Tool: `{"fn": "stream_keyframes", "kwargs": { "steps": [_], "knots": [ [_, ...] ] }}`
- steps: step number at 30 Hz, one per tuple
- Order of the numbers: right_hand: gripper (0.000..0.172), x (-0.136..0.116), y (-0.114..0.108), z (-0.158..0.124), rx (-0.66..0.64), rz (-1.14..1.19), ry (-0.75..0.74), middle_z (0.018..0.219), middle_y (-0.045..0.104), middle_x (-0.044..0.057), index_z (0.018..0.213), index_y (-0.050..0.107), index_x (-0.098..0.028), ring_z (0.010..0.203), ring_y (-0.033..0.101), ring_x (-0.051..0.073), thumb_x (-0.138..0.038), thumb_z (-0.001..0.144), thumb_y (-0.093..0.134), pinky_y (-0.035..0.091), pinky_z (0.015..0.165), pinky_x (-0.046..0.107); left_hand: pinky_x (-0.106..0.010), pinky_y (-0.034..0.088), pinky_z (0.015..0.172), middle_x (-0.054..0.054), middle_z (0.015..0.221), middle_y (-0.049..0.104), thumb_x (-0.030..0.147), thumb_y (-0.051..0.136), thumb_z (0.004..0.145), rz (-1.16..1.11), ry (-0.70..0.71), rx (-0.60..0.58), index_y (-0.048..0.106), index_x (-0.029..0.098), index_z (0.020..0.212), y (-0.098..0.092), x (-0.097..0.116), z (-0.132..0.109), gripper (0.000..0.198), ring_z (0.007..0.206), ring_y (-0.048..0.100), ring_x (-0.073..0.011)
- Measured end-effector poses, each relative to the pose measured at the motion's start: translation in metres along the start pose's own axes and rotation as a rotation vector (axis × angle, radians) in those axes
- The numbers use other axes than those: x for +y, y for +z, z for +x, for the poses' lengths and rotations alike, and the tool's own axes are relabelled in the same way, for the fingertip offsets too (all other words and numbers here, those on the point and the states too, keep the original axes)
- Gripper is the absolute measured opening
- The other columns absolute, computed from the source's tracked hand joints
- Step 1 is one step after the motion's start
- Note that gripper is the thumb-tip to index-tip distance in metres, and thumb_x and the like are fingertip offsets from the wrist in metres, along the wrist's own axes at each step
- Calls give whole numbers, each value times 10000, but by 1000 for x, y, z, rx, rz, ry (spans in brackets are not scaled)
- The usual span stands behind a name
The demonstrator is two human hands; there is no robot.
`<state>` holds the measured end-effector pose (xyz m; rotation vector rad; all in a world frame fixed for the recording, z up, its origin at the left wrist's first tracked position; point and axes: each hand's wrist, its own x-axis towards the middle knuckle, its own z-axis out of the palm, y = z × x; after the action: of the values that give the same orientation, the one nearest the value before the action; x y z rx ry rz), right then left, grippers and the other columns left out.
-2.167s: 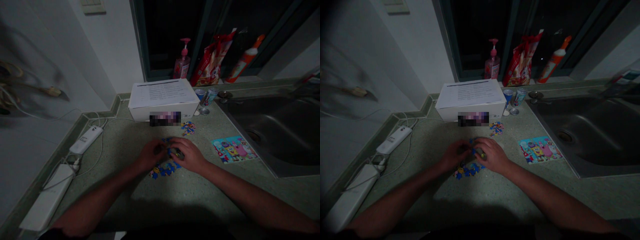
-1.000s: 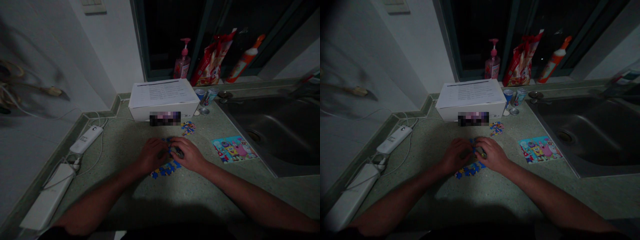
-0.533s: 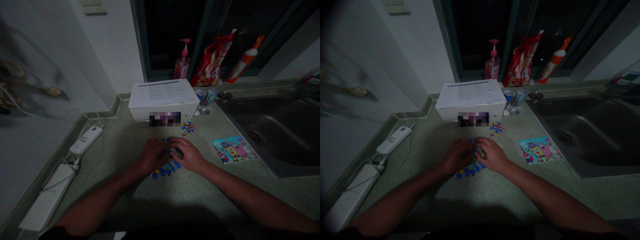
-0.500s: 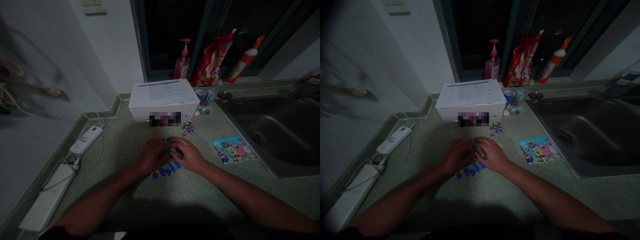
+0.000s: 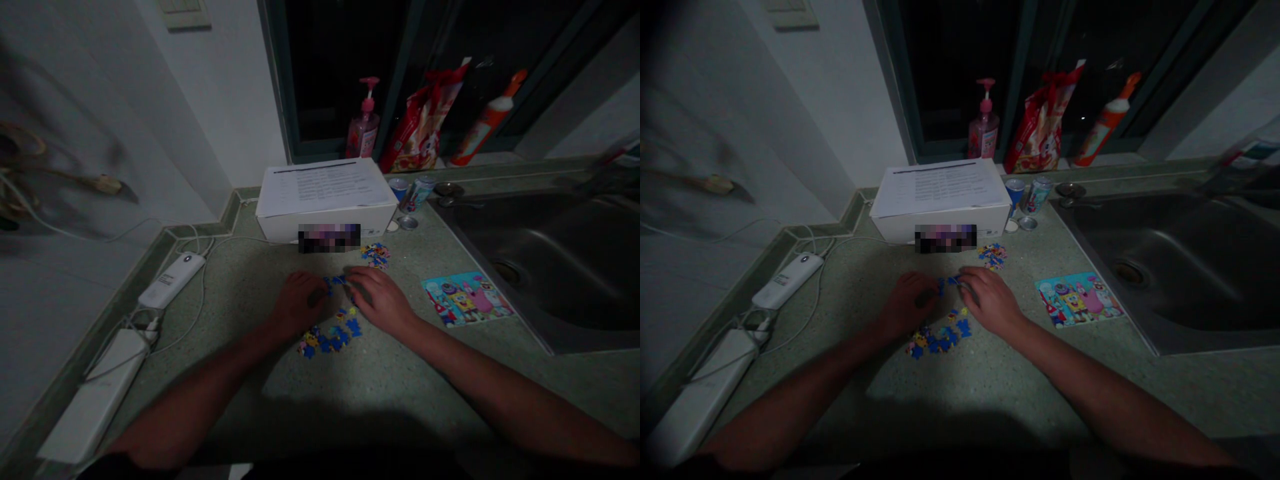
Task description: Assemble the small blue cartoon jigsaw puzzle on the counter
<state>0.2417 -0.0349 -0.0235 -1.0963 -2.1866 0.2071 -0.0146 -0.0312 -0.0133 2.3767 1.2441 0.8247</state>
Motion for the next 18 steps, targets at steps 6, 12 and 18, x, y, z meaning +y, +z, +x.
{"fn": "stream_keyframes", "kwargs": {
  "steps": [6,12,18],
  "knots": [
    [284,5,2,2,-72,-47,-29,1342,762,139,1279,751,-201,1248,706,322,-238,1080,552,585,1085,582,-501,524,1084,-41,1036,797,140,718,881,61,-16,-4,741,247,1009,-7,-4,15,168,1057,726,-266],
    [323,5,5,2,-121,-38,-51,1371,757,126,1338,758,-233,1328,674,324,-255,1082,561,566,1128,592,-493,527,1074,-45,1036,782,127,721,874,95,-18,-43,743,231,1017,1,-7,32,178,1087,706,-269],
    [324,7,7,1,-146,-55,-69,1378,762,117,1346,763,-234,1369,656,330,-240,1072,589,550,1156,595,-493,524,1088,-71,1068,784,101,749,877,84,-28,-74,736,209,1044,12,-6,32,199,1092,703,-287]
  ]
}}
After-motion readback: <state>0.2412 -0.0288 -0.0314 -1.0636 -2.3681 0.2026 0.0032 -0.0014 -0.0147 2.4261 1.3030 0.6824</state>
